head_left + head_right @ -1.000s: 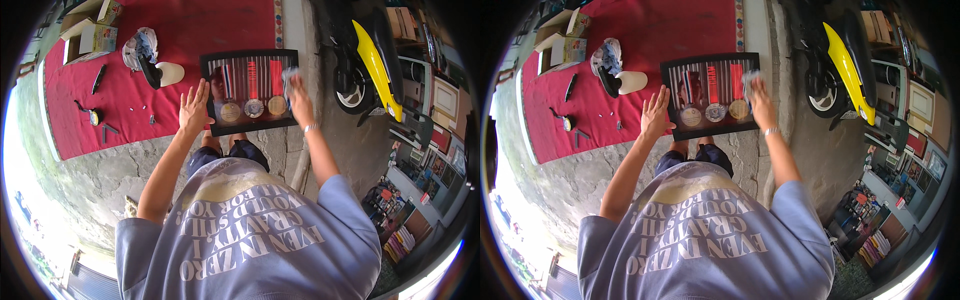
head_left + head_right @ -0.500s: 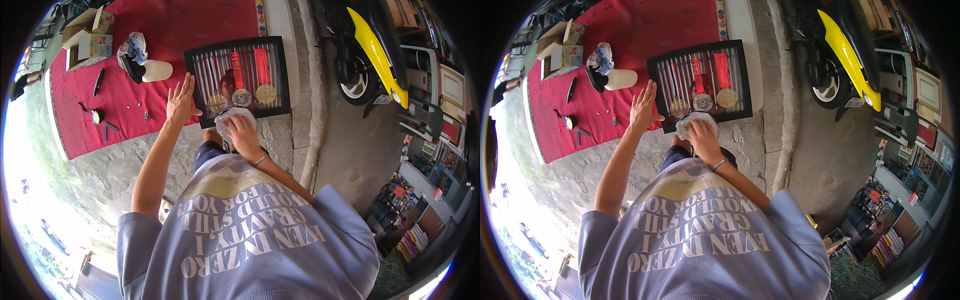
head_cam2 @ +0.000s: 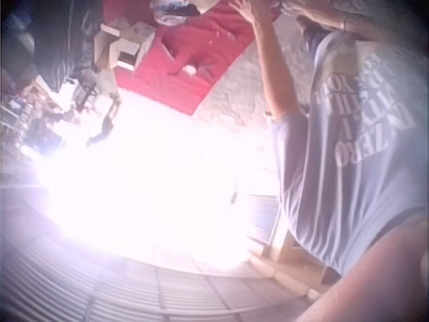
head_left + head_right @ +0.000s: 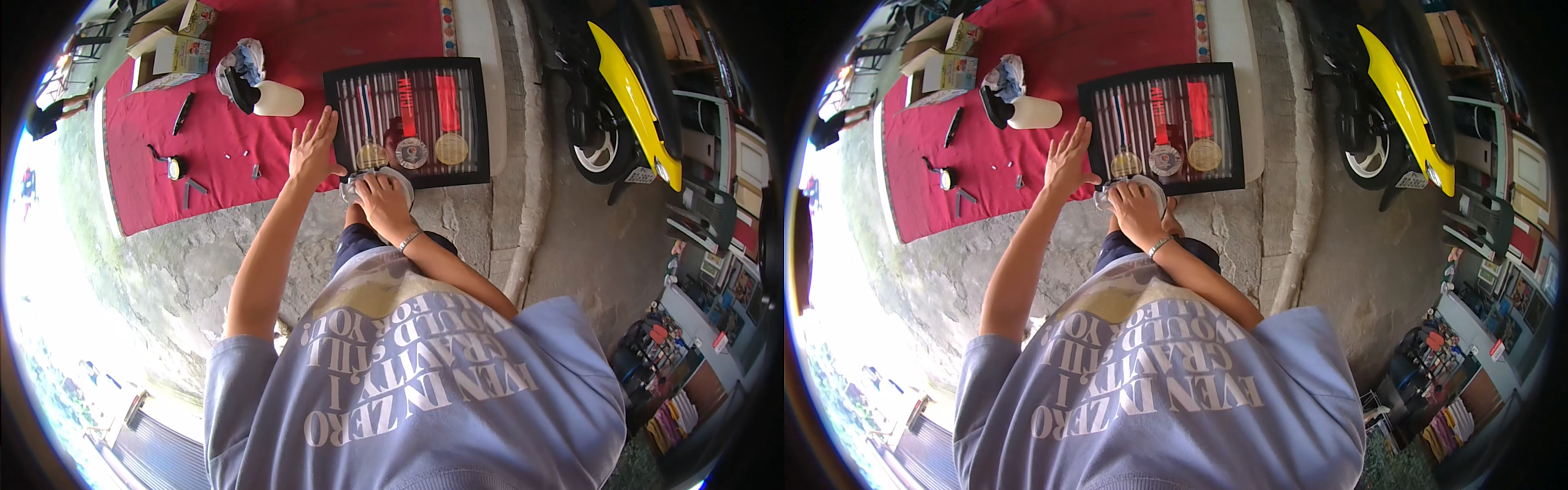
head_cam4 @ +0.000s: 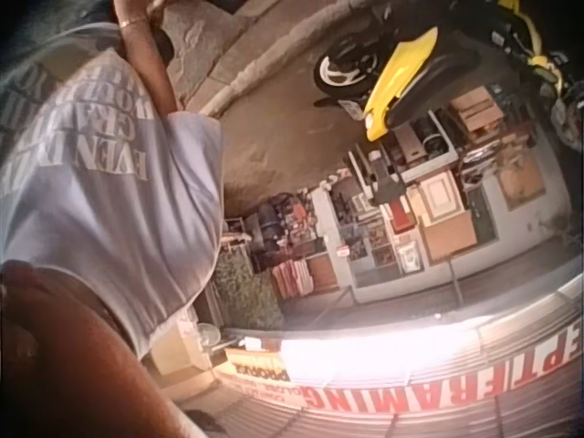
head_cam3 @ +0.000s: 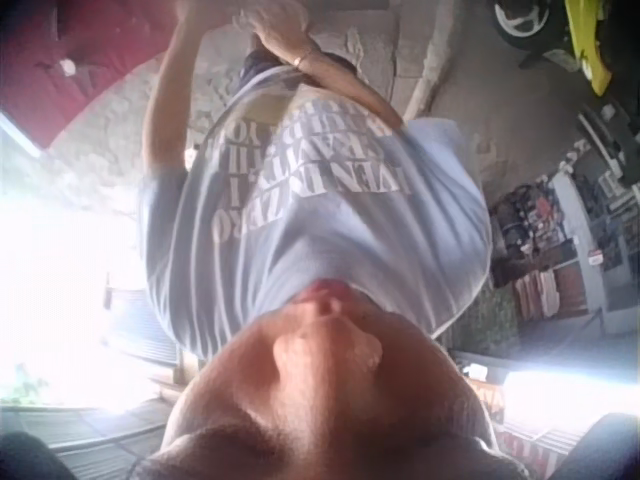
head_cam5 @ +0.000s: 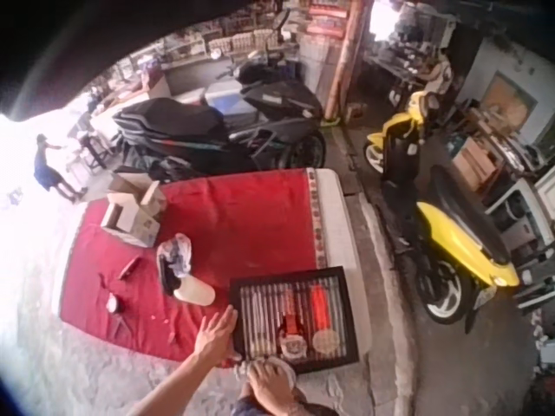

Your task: The person cleans a framed display case with medals using a spray bottle and cloth. They then measure the frame, mark it with a pen, and use a power drill to attach a screw to the back of the frame.

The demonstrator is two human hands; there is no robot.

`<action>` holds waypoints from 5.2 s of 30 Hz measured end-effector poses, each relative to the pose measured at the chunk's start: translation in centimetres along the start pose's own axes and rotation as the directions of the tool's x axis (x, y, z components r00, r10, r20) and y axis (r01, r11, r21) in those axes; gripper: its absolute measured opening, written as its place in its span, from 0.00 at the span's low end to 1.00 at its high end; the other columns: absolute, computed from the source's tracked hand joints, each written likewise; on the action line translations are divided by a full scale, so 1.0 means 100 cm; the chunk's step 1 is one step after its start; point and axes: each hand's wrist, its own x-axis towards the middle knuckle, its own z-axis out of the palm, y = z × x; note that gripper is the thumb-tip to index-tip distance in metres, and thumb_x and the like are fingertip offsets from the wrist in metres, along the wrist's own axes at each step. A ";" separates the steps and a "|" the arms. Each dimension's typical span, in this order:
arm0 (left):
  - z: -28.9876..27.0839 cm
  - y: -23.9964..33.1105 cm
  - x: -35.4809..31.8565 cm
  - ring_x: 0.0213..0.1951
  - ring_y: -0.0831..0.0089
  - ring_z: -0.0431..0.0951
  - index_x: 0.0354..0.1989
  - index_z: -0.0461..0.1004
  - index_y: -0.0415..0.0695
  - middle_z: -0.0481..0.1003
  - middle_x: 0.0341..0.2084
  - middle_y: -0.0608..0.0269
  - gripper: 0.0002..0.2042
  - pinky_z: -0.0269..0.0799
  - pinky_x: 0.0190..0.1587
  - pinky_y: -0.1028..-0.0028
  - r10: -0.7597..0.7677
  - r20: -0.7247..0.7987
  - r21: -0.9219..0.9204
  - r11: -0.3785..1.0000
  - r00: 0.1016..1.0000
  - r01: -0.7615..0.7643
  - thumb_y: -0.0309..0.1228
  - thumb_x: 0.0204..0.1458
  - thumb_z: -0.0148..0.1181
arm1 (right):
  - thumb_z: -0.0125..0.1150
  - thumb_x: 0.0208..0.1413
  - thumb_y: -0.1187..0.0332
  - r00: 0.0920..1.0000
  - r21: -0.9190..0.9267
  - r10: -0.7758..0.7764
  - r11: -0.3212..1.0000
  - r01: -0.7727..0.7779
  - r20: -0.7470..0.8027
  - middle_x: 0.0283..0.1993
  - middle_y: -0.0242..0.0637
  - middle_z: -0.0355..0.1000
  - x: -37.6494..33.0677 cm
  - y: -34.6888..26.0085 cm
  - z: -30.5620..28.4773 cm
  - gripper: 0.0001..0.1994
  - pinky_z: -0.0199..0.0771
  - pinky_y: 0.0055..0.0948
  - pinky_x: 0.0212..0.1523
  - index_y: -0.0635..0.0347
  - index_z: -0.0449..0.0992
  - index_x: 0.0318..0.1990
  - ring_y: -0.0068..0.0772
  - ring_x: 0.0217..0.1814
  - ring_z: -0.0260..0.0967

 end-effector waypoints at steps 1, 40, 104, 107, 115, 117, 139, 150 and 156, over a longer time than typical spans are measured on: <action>-0.003 0.001 0.001 0.72 0.51 0.54 0.76 0.40 0.54 0.40 0.76 0.71 0.66 0.51 0.70 0.46 -0.003 0.010 0.008 1.000 1.000 0.003 0.42 0.25 0.81 | 0.62 0.52 0.63 0.999 0.007 -0.043 0.999 0.043 0.012 0.46 0.35 0.70 -0.001 0.007 0.000 0.15 0.64 0.40 0.53 0.55 0.73 0.47 0.37 0.51 0.66; 0.029 -0.059 -0.010 0.72 0.56 0.54 0.74 0.48 0.48 0.45 0.75 0.55 0.47 0.46 0.72 0.47 0.222 -0.287 -0.316 0.896 0.932 -0.311 0.46 0.49 0.68 | 0.56 0.59 0.72 0.727 -0.006 0.632 0.754 -0.657 -0.269 0.77 0.41 0.48 -0.090 0.051 0.003 0.31 0.47 0.43 0.76 0.59 0.58 0.71 0.48 0.78 0.45; 0.065 -0.019 -0.014 0.39 0.55 0.80 0.50 0.68 0.34 0.78 0.35 0.46 0.24 0.74 0.42 0.64 -0.291 0.069 -0.805 0.549 0.954 0.226 0.43 0.56 0.64 | 0.55 0.59 0.77 0.967 -0.218 0.110 0.962 -0.162 -0.229 0.69 0.35 0.64 0.134 0.185 -0.034 0.26 0.56 0.40 0.73 0.48 0.68 0.66 0.36 0.73 0.59; 0.064 -0.018 -0.013 0.36 0.54 0.81 0.49 0.68 0.34 0.79 0.32 0.47 0.24 0.75 0.40 0.64 -0.276 0.045 -0.854 0.489 0.960 0.180 0.42 0.54 0.66 | 0.49 0.65 0.67 0.967 -0.432 0.238 0.866 -0.251 -0.086 0.73 0.36 0.59 0.099 0.225 -0.072 0.23 0.49 0.40 0.76 0.49 0.64 0.69 0.39 0.76 0.54; 0.073 -0.022 -0.013 0.35 0.67 0.77 0.47 0.68 0.35 0.77 0.32 0.54 0.21 0.73 0.41 0.70 -0.273 0.071 -0.894 0.410 0.960 0.183 0.38 0.55 0.66 | 0.57 0.59 0.72 0.909 -0.044 0.288 0.948 -0.315 -0.302 0.70 0.46 0.62 0.117 0.168 -0.021 0.24 0.52 0.49 0.73 0.58 0.68 0.64 0.48 0.74 0.55; 0.072 -0.023 -0.011 0.35 0.69 0.76 0.47 0.68 0.35 0.76 0.32 0.55 0.20 0.72 0.41 0.71 -0.267 0.066 -0.898 0.403 0.962 0.173 0.37 0.56 0.66 | 0.57 0.58 0.72 0.933 0.044 0.222 0.975 -0.219 -0.283 0.68 0.45 0.64 0.129 0.139 0.001 0.25 0.54 0.49 0.71 0.58 0.67 0.64 0.47 0.72 0.58; 0.069 -0.016 -0.010 0.38 0.72 0.74 0.50 0.66 0.34 0.74 0.34 0.57 0.17 0.71 0.44 0.73 -0.220 0.107 -0.923 0.342 0.970 0.180 0.33 0.60 0.61 | 0.60 0.53 0.73 0.952 0.254 0.226 0.952 -0.171 -0.206 0.64 0.41 0.69 0.120 0.120 -0.008 0.25 0.53 0.47 0.72 0.54 0.71 0.62 0.44 0.69 0.62; 0.087 -0.014 -0.017 0.44 0.72 0.73 0.53 0.65 0.37 0.74 0.42 0.57 0.15 0.68 0.49 0.72 -0.254 0.068 -0.941 0.304 0.965 0.146 0.34 0.65 0.54 | 0.58 0.54 0.78 0.986 0.134 0.165 0.977 -0.167 0.028 0.59 0.42 0.74 -0.051 0.142 -0.072 0.23 0.69 0.45 0.63 0.52 0.74 0.59 0.46 0.59 0.72; 0.098 0.028 -0.025 0.51 0.41 0.69 0.54 0.66 0.34 0.71 0.47 0.35 0.17 0.64 0.56 0.53 -0.464 -0.302 -0.718 0.686 0.833 0.122 0.35 0.64 0.49 | 0.52 0.67 0.57 0.523 0.308 0.851 0.488 -0.817 0.039 0.39 0.47 0.79 -0.076 0.197 -0.107 0.16 0.75 0.41 0.36 0.62 0.77 0.45 0.51 0.38 0.78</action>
